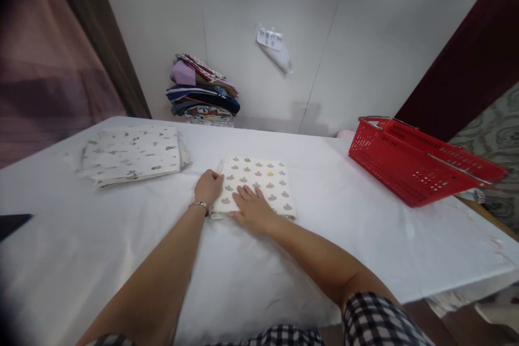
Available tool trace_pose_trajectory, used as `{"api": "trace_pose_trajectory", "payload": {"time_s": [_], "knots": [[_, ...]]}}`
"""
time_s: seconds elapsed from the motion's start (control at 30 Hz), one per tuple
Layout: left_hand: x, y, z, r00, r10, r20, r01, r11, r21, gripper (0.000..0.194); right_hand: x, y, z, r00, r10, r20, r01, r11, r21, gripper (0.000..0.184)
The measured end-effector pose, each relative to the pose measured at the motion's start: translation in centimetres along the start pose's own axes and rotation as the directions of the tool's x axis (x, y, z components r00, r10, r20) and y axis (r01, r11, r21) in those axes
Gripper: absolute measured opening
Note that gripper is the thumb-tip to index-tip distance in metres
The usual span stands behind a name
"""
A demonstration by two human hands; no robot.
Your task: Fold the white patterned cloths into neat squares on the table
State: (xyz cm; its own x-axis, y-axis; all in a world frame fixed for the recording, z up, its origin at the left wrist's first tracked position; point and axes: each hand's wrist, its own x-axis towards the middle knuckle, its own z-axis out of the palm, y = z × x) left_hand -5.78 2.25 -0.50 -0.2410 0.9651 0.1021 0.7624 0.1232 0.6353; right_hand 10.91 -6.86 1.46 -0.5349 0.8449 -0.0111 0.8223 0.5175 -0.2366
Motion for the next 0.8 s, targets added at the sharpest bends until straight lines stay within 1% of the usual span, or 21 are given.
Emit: {"api": "trace_pose_trajectory", "payload": {"time_s": [0.07, 0.13, 0.2, 0.27, 0.3, 0.33, 0.4, 0.53, 0.6, 0.67, 0.73, 0.77, 0.8], "knots": [[0.0, 0.0, 0.0, 1.0, 0.001, 0.003, -0.001, 1.0, 0.0, 0.016, 0.5, 1.3, -1.6, 0.999, 0.035, 0.023, -0.036, 0.998, 0.042, 0.067], [0.0, 0.0, 0.0, 1.0, 0.001, 0.007, -0.001, 1.0, 0.003, 0.016, 1.2, 3.2, -3.0, 0.986, 0.163, -0.037, -0.162, 0.986, 0.032, 0.067], [-0.1, 0.1, 0.0, 1.0, 0.002, 0.007, -0.002, 1.0, 0.009, 0.015, 2.0, 5.6, -3.5, 0.938, 0.329, -0.106, -0.331, 0.944, 0.001, 0.066], [-0.2, 0.1, 0.0, 1.0, 0.012, 0.004, -0.012, 1.0, 0.018, 0.015, 2.6, 7.7, -3.0, 0.879, 0.467, -0.098, -0.47, 0.883, -0.01, 0.066], [-0.2, 0.1, 0.0, 1.0, 0.019, 0.001, -0.019, 1.0, 0.022, 0.015, 2.8, 8.5, -2.6, 0.862, 0.501, -0.083, -0.503, 0.864, -0.012, 0.066], [-0.2, 0.1, 0.0, 1.0, 0.024, 0.0, -0.024, 0.999, 0.026, 0.015, 3.0, 9.2, -2.0, 0.852, 0.519, -0.071, -0.521, 0.854, -0.014, 0.066], [-0.3, 0.1, 0.0, 1.0, 0.024, 0.0, -0.024, 0.999, 0.027, 0.015, 3.3, 10.1, -1.2, 0.852, 0.52, -0.067, -0.522, 0.853, -0.008, 0.066], [-0.4, 0.2, 0.0, 1.0, 0.017, 0.002, -0.017, 1.0, 0.022, 0.014, 3.0, 10.8, -0.9, 0.862, 0.502, -0.074, -0.499, 0.865, 0.058, 0.061], [-0.4, 0.2, 0.0, 1.0, 0.018, -0.004, -0.018, 1.0, 0.02, 0.014, 2.4, 11.2, -1.0, 0.845, 0.524, -0.105, -0.51, 0.85, 0.132, 0.057], [-0.5, 0.2, 0.1, 1.0, 0.022, -0.011, -0.022, 1.0, 0.022, 0.014, 1.5, 11.6, -0.9, 0.825, 0.55, -0.13, -0.521, 0.829, 0.202, 0.058], [-0.5, 0.2, 0.1, 1.0, 0.022, -0.007, -0.021, 0.999, 0.023, 0.014, 0.4, 11.8, -0.7, 0.806, 0.573, -0.148, -0.507, 0.797, 0.329, 0.059], [-0.5, 0.2, 0.2, 1.0, 0.017, -0.003, -0.017, 1.0, 0.022, 0.014, -0.2, 11.9, -0.5, 0.79, 0.59, -0.17, -0.477, 0.764, 0.433, 0.059], [-0.6, 0.2, 0.2, 1.0, 0.01, 0.001, -0.01, 1.0, 0.019, 0.014, -0.9, 11.9, -0.4, 0.759, 0.624, -0.187, -0.439, 0.702, 0.561, 0.059]]}}
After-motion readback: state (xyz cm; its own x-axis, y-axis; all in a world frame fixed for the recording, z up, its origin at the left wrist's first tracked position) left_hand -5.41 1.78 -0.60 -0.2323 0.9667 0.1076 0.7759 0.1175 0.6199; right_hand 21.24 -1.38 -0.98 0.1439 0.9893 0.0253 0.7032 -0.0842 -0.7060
